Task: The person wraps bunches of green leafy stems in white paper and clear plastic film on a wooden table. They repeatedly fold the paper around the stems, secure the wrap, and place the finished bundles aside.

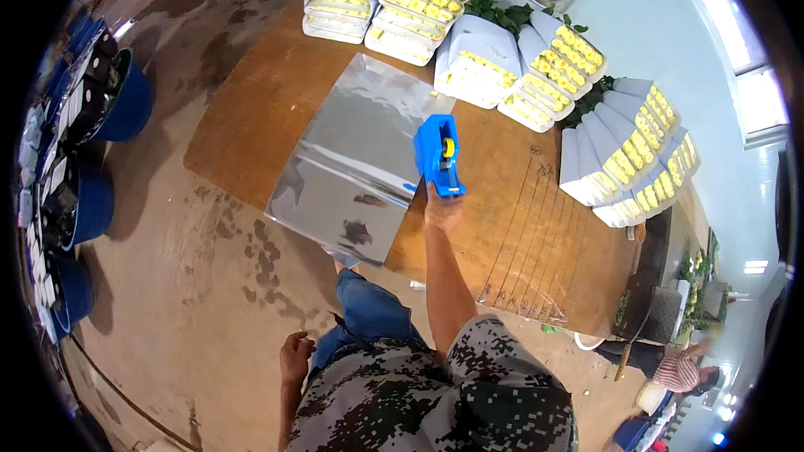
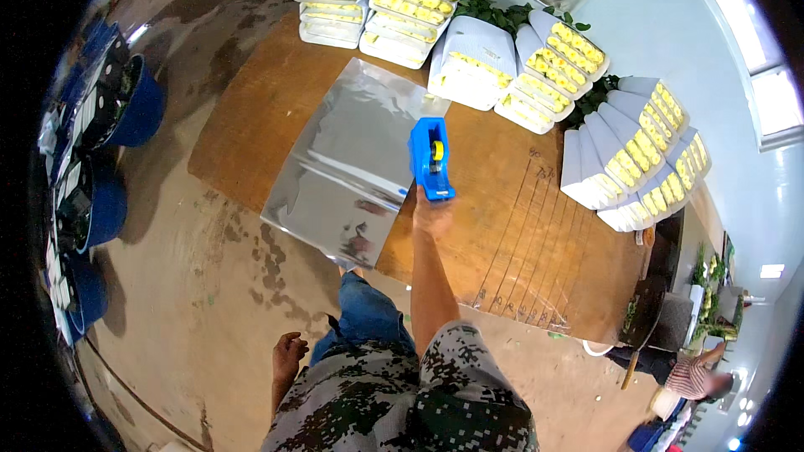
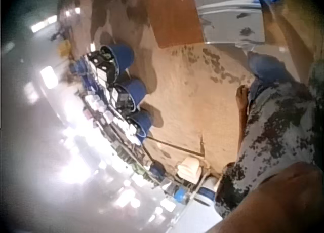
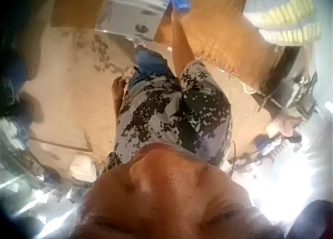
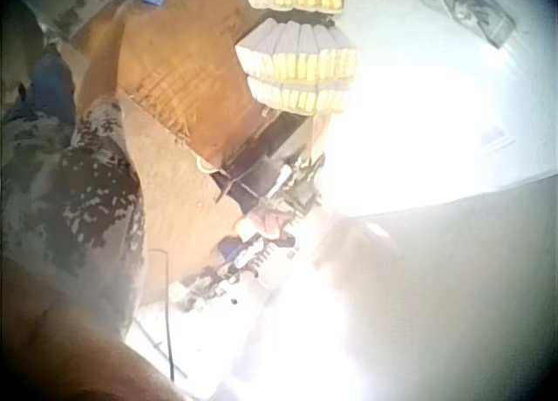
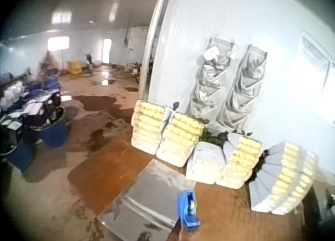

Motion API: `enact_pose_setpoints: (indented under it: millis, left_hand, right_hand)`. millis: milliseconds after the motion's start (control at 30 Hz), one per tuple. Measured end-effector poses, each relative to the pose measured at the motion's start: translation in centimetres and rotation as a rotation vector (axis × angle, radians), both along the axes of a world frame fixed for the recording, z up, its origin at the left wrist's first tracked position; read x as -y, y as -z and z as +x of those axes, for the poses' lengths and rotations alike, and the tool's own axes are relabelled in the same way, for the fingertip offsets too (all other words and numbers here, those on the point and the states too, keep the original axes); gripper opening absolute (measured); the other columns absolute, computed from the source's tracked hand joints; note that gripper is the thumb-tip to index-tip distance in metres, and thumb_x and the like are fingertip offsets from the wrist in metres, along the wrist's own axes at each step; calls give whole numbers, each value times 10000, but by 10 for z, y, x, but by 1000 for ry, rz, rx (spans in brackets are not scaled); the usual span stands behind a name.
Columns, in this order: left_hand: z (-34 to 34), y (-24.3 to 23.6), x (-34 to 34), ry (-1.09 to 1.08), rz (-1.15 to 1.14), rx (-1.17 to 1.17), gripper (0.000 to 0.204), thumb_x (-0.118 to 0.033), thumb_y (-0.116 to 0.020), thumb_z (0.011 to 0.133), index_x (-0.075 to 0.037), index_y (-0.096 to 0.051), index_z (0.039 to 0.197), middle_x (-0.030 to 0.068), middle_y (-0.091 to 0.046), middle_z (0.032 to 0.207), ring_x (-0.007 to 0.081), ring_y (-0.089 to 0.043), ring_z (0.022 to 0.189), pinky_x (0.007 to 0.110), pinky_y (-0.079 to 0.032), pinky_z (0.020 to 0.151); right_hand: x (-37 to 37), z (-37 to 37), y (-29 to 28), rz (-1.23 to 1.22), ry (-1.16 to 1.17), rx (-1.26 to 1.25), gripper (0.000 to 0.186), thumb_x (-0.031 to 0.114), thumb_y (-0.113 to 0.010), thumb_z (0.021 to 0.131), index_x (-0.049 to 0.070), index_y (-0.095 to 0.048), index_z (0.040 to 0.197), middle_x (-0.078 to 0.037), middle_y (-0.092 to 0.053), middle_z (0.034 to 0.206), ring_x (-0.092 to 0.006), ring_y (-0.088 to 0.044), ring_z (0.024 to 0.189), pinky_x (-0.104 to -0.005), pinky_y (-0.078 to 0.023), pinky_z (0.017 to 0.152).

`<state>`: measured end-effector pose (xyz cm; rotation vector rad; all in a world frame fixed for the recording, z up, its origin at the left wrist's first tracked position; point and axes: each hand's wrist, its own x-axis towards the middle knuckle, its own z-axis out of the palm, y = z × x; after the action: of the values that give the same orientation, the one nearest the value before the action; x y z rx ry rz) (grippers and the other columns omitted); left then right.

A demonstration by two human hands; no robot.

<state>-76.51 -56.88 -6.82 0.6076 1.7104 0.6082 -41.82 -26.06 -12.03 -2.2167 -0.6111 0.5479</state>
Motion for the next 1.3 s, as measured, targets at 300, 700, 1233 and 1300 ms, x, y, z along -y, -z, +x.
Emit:
enact_pose_setpoints:
  millis: [300, 700, 1233, 1300]
  left_hand:
    - [-123, -2, -154, 247, 79, -347, 303, -172, -554, 906, 9, -604, 1143, 150, -696, 864, 213, -682, 788, 342, -526, 734]
    - [-167, -4, -479, 655, 258, -524, 366, -304, -557, 951, -70, -582, 1231, 174, -669, 1068, 327, -654, 977, 436, -504, 820]
    - [-32, -200, -855, 343, 667, 73, 621, -523, -498, 957, -47, -483, 1356, 149, -504, 1384, 306, -418, 1322, 499, -333, 1075]
    - [-21, -209, -882, 351, 500, 155, 659, -552, -527, 929, -56, -485, 1360, 151, -478, 1407, 318, -378, 1348, 575, -305, 1071]
  right_hand:
    - [8, 120, 47, 374, 340, 253, 667, 289, -893, 653, 49, -557, 1176, -126, -656, 1036, -273, -628, 905, -387, -508, 808]
    - [61, 89, 51, 470, 386, 51, 487, 187, -691, 886, -29, -488, 1272, -139, -604, 1105, -247, -617, 993, -352, -527, 809]
    - [-386, -135, -236, 697, -496, -72, 692, 487, -423, 1001, -86, -410, 1389, -217, -480, 1384, -304, -476, 1285, -391, -374, 1077]
    - [-419, -138, -243, 728, -460, -79, 743, 538, -401, 987, -78, -398, 1402, -238, -474, 1389, -321, -440, 1319, -382, -352, 1085]
